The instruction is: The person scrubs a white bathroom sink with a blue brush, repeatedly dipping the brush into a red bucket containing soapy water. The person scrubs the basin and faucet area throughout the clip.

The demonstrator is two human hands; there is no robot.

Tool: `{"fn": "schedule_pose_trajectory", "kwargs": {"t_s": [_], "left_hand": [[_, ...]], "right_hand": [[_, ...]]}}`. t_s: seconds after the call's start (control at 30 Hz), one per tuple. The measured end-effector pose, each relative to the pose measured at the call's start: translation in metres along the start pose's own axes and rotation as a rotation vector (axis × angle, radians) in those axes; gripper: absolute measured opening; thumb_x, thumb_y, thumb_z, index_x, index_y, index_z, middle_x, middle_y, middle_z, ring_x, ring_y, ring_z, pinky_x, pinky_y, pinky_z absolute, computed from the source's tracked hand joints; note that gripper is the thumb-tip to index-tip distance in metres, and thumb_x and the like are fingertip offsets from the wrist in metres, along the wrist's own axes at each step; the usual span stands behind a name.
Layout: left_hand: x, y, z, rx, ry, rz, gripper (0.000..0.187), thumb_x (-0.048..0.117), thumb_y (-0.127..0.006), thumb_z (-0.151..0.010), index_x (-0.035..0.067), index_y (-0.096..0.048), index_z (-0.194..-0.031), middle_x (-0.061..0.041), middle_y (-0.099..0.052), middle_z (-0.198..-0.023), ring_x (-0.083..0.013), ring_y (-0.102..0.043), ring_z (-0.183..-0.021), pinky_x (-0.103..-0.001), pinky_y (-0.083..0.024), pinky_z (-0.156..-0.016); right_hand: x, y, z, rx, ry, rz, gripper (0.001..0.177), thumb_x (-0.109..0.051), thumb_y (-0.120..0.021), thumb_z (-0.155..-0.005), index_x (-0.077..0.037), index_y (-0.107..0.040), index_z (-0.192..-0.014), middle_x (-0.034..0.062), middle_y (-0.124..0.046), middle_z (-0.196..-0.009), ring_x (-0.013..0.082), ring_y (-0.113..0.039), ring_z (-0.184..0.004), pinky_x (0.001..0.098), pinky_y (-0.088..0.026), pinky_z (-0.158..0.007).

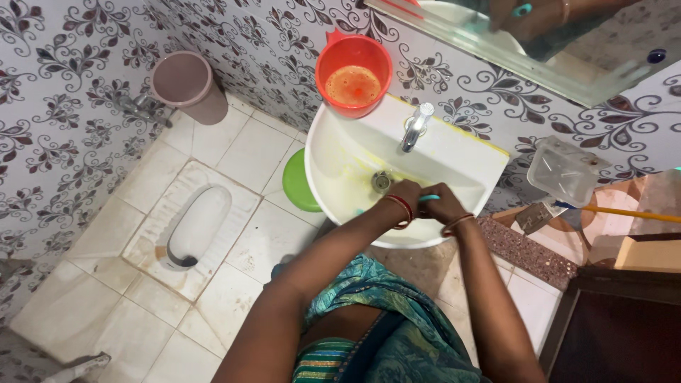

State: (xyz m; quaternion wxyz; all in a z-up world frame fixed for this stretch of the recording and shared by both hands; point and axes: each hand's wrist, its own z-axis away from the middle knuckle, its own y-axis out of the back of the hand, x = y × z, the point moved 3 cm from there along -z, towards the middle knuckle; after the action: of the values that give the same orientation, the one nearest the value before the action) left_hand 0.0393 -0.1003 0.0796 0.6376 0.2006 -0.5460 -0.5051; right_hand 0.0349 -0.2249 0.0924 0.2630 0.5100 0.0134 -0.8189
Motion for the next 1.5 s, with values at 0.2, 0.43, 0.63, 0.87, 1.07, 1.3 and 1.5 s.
{"fn": "schedule_pose_trajectory", "kwargs": {"t_s": [0.2,0.43,0.63,0.87,1.07,1.3,1.5], "left_hand": [[0.022,-0.053,-0.022,0.355,-0.305,0.434,0.034,0.022,-0.083,-0.068,0.004,-0.069,-0.093,-0.021,-0.073,-0.094,-0.0418,-0.07,-0.094,-0.046,-0.058,-0.083],[-0.048,-0.061,0.003,0.345,-0.064,0.131,0.022,0.009,-0.077,-0.077,0.001,-0.067,-0.095,-0.024,-0.072,-0.093,-0.0416,-0.071,-0.094,-0.047,-0.058,-0.081],[-0.033,-0.045,0.046,0.279,0.078,0.096,0.018,0.005,-0.072,-0.086,-0.001,-0.063,-0.1,-0.024,-0.073,-0.091,-0.0402,-0.074,-0.091,-0.047,-0.06,-0.077],[0.011,-0.041,0.085,0.144,-0.178,0.226,0.033,-0.002,-0.071,-0.078,-0.007,-0.053,-0.105,-0.03,-0.069,-0.092,-0.0455,-0.07,-0.09,-0.049,-0.057,-0.077],[-0.044,-0.049,0.068,0.251,-0.142,0.157,0.024,-0.002,-0.06,-0.089,-0.005,-0.051,-0.111,-0.028,-0.068,-0.094,-0.0442,-0.07,-0.09,-0.049,-0.058,-0.074],[-0.099,-0.027,0.03,0.357,-0.125,0.11,0.024,0.002,-0.056,-0.092,-0.001,-0.051,-0.115,-0.026,-0.07,-0.095,-0.0427,-0.071,-0.085,-0.049,-0.057,-0.071],[-0.067,-0.029,0.066,0.303,-0.219,0.263,0.025,-0.004,-0.063,-0.084,-0.004,-0.053,-0.107,-0.026,-0.07,-0.087,-0.041,-0.073,-0.085,-0.046,-0.058,-0.072]], "right_hand": [[-0.043,0.034,0.039,0.174,0.056,0.914,0.021,-0.009,-0.076,-0.075,-0.009,-0.083,-0.095,0.0197,-0.077,-0.087,0.0345,-0.074,-0.08,0.0419,-0.059,-0.082],[0.047,-0.034,-0.02,0.135,0.291,0.259,0.021,-0.002,-0.07,-0.08,-0.001,-0.08,-0.098,0.0157,-0.079,-0.085,0.0181,-0.074,-0.077,0.0349,-0.06,-0.073],[0.1,-0.07,-0.013,0.254,0.472,-0.039,0.022,0.001,-0.07,-0.08,0.007,-0.076,-0.101,0.0113,-0.079,-0.09,0.0115,-0.069,-0.084,0.0319,-0.057,-0.075],[0.062,-0.03,0.065,0.271,0.323,0.27,0.027,0.001,-0.072,-0.076,-0.004,-0.08,-0.101,0.0169,-0.079,-0.081,0.0173,-0.075,-0.069,0.0345,-0.058,-0.065],[0.054,-0.076,0.028,0.342,0.437,0.313,0.029,0.003,-0.07,-0.077,-0.005,-0.078,-0.104,0.0227,-0.073,-0.078,0.0287,-0.072,-0.064,0.0387,-0.055,-0.061],[0.033,-0.101,-0.031,0.396,0.588,0.414,0.038,0.004,-0.066,-0.075,-0.005,-0.075,-0.111,0.0248,-0.07,-0.086,0.0429,-0.07,-0.076,0.0446,-0.055,-0.065],[0.021,-0.091,0.015,0.313,0.39,0.569,0.024,-0.003,-0.071,-0.075,-0.008,-0.079,-0.097,0.0241,-0.071,-0.082,0.0418,-0.071,-0.075,0.046,-0.056,-0.069]]}}
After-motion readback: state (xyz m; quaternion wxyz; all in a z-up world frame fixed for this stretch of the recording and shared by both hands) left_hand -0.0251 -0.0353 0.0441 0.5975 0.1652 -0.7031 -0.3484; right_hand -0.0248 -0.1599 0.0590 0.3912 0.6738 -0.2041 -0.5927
